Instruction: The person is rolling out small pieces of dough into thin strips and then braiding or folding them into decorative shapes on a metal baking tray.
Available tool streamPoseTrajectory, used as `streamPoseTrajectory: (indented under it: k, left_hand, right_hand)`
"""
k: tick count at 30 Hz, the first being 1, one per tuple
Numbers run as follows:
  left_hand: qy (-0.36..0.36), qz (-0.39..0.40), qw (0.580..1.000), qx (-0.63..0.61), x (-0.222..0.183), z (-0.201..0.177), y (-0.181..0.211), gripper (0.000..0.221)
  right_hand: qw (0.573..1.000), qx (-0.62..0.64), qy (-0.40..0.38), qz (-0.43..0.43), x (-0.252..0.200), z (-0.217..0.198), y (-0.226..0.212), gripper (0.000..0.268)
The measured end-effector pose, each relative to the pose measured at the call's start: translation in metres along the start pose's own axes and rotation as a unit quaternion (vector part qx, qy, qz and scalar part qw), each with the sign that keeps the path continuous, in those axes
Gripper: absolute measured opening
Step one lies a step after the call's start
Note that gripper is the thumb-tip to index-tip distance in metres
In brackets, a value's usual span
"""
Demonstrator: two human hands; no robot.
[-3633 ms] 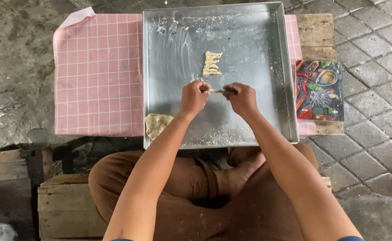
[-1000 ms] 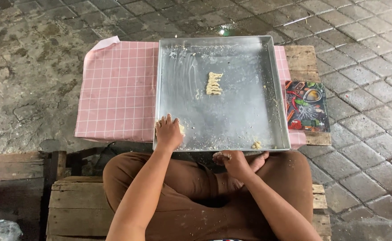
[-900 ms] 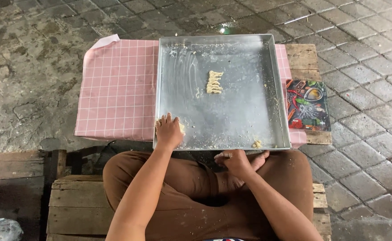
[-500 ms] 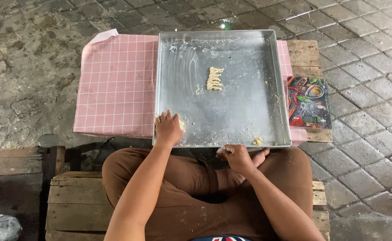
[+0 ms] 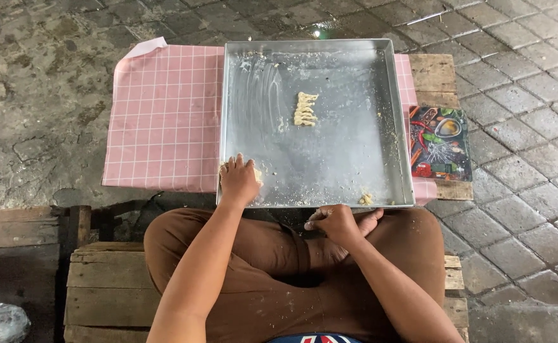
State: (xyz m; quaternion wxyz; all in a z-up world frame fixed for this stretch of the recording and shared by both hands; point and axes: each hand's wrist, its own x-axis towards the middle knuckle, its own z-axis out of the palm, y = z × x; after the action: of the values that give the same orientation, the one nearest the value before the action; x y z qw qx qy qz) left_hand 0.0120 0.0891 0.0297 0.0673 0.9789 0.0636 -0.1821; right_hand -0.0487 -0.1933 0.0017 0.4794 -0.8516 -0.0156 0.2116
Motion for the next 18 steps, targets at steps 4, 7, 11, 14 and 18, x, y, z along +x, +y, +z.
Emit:
streamPoseTrajectory:
  k: [4, 7, 11, 14, 18]
  left_hand:
    - [0.0, 0.001, 1.0, -0.01, -0.003, -0.004, 0.002, 0.064]
    - [-0.001, -0.002, 1.0, -0.017, 0.0, -0.002, 0.0, 0.064]
    - [0.002, 0.003, 1.0, -0.018, 0.004, 0.005, -0.003, 0.064]
    - [0.007, 0.002, 1.0, -0.008, 0.001, 0.004, -0.001, 0.063]
    - [0.006, 0.006, 1.0, -0.005, -0.001, 0.002, -0.001, 0.064]
  right_hand:
    - [1.0, -0.01, 0.01, 0.002, 0.0, 0.004, 0.002, 0.005]
    - [0.998, -0.051, 0.008, -0.029, -0.002, 0.005, -0.007, 0.012]
    - [0.997, -0.021, -0.048, -0.059, -0.001, -0.003, -0.001, 0.024]
    - [0.994, 0.093, -0.063, 0.003, -0.003, -0.001, -0.002, 0.035]
    - [0.935, 0.336, -0.079, 0.083, -0.006, -0.015, -0.017, 0.017]
